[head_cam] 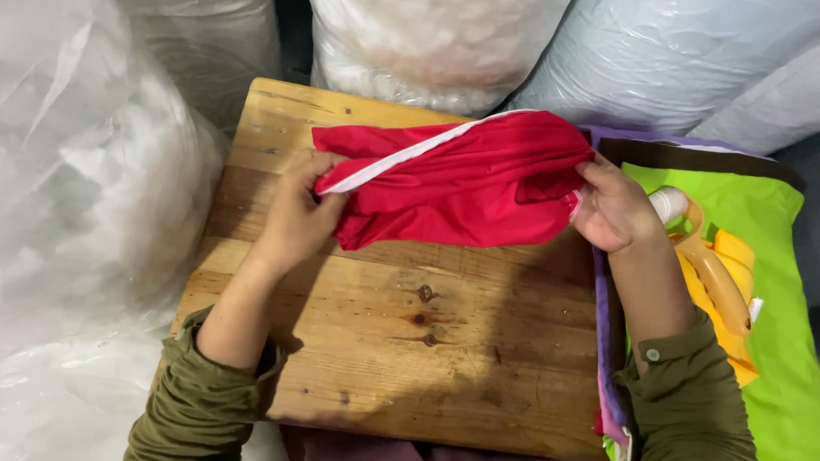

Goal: Smoothing a packaged pillow with a lint roller and then stuffing a red pillowcase with fiberfill material.

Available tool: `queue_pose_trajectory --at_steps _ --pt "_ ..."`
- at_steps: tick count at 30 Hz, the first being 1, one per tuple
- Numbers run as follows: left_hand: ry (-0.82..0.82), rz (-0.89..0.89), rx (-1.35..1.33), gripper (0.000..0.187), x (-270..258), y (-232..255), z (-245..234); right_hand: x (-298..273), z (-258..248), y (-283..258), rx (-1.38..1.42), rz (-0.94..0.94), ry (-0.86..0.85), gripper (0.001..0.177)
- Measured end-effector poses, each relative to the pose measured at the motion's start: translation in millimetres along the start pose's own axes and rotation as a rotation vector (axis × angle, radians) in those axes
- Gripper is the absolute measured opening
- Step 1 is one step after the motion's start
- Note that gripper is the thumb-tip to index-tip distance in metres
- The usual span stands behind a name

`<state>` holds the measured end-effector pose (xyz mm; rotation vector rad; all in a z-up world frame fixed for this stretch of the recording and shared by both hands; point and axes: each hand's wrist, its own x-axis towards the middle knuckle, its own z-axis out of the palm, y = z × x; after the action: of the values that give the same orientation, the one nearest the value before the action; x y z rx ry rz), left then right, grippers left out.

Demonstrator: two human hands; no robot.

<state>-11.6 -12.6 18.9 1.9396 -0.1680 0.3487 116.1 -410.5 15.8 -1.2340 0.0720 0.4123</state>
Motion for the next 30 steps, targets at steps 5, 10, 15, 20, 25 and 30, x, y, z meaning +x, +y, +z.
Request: queue_pose_trajectory --at_steps 5,10,15,20,25,30 --pt "0.192 -0.469 -0.866 0.03 7 -5 -7 -4 1 4 -0.093 0.033 -0.122 0.046" --pt "0.226 -0.5 -1.319 0.051 7 -3 -5 -18 6 -10 -0.508 -0.093 -0.46 0.071" --pt "0.192 -0.443 -1.34 0.055 4 -15 -3 -20 15 -6 -1.116 -0.238 -0.303 0.078" --pt "-0.067 -0.301 -1.048 0.081 4 9 -10 12 -34 12 -0.591 -0.125 -0.081 0.058" --pt "0.072 -0.183 -0.191 0.088 -2 34 -7 -10 -1 -5 -0.393 0.023 -0.134 0.05" --pt "0.134 -0.259 -0.401 0.03 -1 -20 -27 -27 -11 -25 -0.908 -0.027 -0.182 0.032"
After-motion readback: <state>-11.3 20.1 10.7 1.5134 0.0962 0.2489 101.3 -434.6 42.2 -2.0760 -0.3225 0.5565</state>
